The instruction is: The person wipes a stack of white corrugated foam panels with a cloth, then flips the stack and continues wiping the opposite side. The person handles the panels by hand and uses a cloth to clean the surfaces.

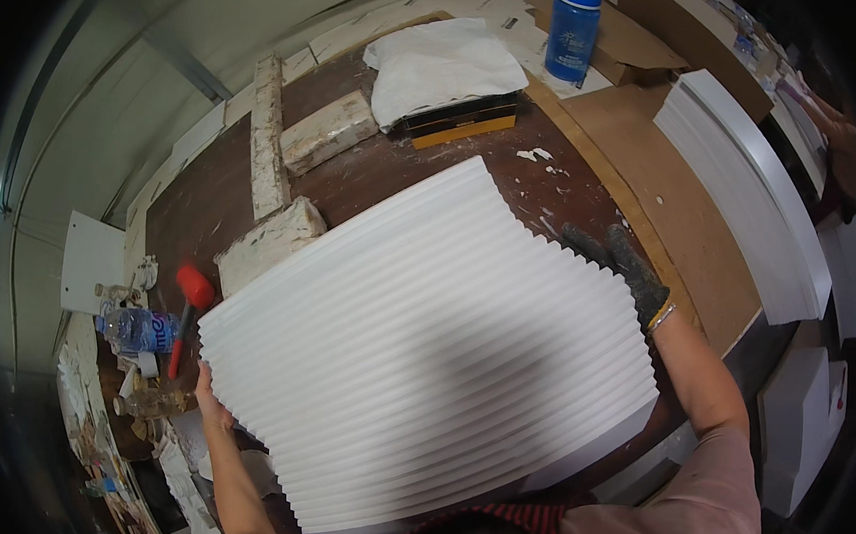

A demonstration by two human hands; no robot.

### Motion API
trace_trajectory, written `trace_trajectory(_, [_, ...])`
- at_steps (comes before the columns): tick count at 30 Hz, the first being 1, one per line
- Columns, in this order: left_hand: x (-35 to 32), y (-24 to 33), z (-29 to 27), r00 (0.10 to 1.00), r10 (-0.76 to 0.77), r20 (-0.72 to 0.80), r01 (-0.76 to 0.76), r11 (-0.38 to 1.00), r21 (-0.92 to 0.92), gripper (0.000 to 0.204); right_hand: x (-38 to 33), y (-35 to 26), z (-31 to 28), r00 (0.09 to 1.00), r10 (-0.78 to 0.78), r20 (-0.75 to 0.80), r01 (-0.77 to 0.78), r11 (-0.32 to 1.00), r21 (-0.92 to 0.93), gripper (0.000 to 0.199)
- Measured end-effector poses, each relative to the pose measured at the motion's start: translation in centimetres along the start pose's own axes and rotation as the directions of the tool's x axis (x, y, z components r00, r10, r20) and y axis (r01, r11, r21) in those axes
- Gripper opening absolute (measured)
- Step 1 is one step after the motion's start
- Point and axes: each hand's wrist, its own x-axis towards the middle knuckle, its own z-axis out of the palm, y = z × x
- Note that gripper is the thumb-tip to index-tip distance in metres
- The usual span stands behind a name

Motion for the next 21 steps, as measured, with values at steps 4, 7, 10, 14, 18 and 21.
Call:
trace_trajectory(4, [1.1,-1.3,-1.8,0.998,-0.055,0.033,0.054,0.998,0.011,0.058,0.2,0.2,4.4,0.995,-0.069,-0.066,0.061,0.991,-0.12,0.057])
trace_trajectory(7, [1.9,-2.3,-3.7,0.998,0.016,-0.064,-0.002,0.975,0.223,0.061,0.2,0.5,8.5,0.982,-0.152,-0.113,0.121,0.963,-0.239,0.057])
trace_trajectory(10, [2.4,-2.5,-4.6,1.0,-0.013,0.006,0.01,0.939,0.343,0.063,1.0,0.0,9.9,0.971,-0.107,-0.212,0.09,0.992,-0.092,0.057])
trace_trajectory(14, [1.7,-1.9,-3.4,1.0,-0.001,-0.022,0.009,0.926,0.377,0.058,6.2,-1.0,6.2,0.944,-0.33,-0.001,0.222,0.636,-0.739,0.06])
trace_trajectory(18, [0.1,-0.6,-0.8,0.999,-0.007,-0.048,0.027,0.908,0.417,0.055,13.3,0.5,3.1,0.968,-0.245,0.059,0.237,0.81,-0.537,0.063])
trace_trajectory(21, [-0.6,0.4,0.6,0.991,-0.127,-0.053,0.136,0.947,0.29,0.056,15.5,1.3,3.8,0.953,-0.242,0.181,0.302,0.804,-0.512,0.064])
